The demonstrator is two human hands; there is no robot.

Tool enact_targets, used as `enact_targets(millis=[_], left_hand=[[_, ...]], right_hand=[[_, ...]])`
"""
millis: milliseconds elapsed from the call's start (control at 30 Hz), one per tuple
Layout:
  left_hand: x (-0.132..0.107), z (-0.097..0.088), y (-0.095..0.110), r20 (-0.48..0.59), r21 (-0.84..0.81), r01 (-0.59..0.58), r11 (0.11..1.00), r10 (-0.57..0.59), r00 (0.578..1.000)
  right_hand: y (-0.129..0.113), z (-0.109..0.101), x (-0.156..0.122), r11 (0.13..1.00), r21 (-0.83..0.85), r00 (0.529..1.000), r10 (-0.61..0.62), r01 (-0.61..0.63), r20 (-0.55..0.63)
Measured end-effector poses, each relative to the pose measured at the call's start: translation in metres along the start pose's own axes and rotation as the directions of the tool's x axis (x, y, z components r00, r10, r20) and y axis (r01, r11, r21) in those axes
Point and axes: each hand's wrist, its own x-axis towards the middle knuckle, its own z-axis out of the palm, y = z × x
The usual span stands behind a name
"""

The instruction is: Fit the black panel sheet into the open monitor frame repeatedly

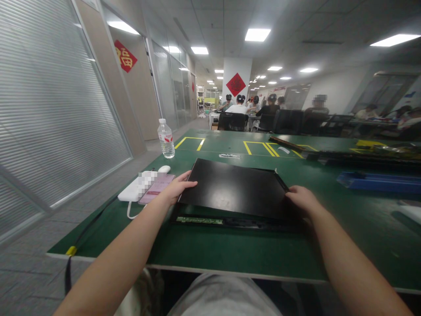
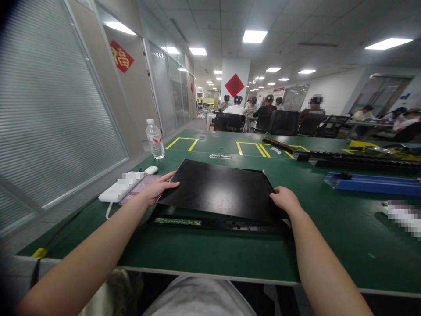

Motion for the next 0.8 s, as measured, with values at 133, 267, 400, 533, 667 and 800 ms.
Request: enact_targets(millis=[133, 267, 400, 533, 667, 800], left_hand=[[0.001, 0.000, -0.001, -0.010, -0.005, 0.007, 1.000, -0.007, 1.000], [0.001, -0.001, 0.000, 0.034, -0.023, -0.030, 0.999, 0.031, 0.999], [-0.002, 0.001, 0.003, 0.055, -0.034, -0.084, 0.996, 0.085, 0.995], [-0.007, 0.004, 0.006, 0.091, -0.055, -0.105, 0.993, 0.110, 0.990], [-0.009, 0.006, 0.008, 0.167, -0.084, -0.162, 0.983, 0.174, 0.970], [-0.011, 0.008, 0.009, 0.209, -0.108, -0.259, 0.960, 0.276, 0.938]], right_hand=[[-0.001, -0.001, -0.001, 1.000, -0.008, 1.000, 0.010, -0.010, 0.014], [-0.002, -0.001, -0.001, 1.000, -0.007, 0.999, 0.022, -0.022, 0.027], [-0.001, 0.002, 0.001, 1.000, -0.017, 1.000, 0.000, 0.000, 0.021], [0.001, 0.005, 0.004, 1.000, -0.008, 1.000, -0.008, 0.008, -0.025], [0.004, 0.006, 0.006, 1.000, 0.022, 0.999, -0.018, 0.019, -0.031], [0.006, 0.006, 0.009, 0.996, 0.091, 0.997, 0.009, -0.002, -0.080]])
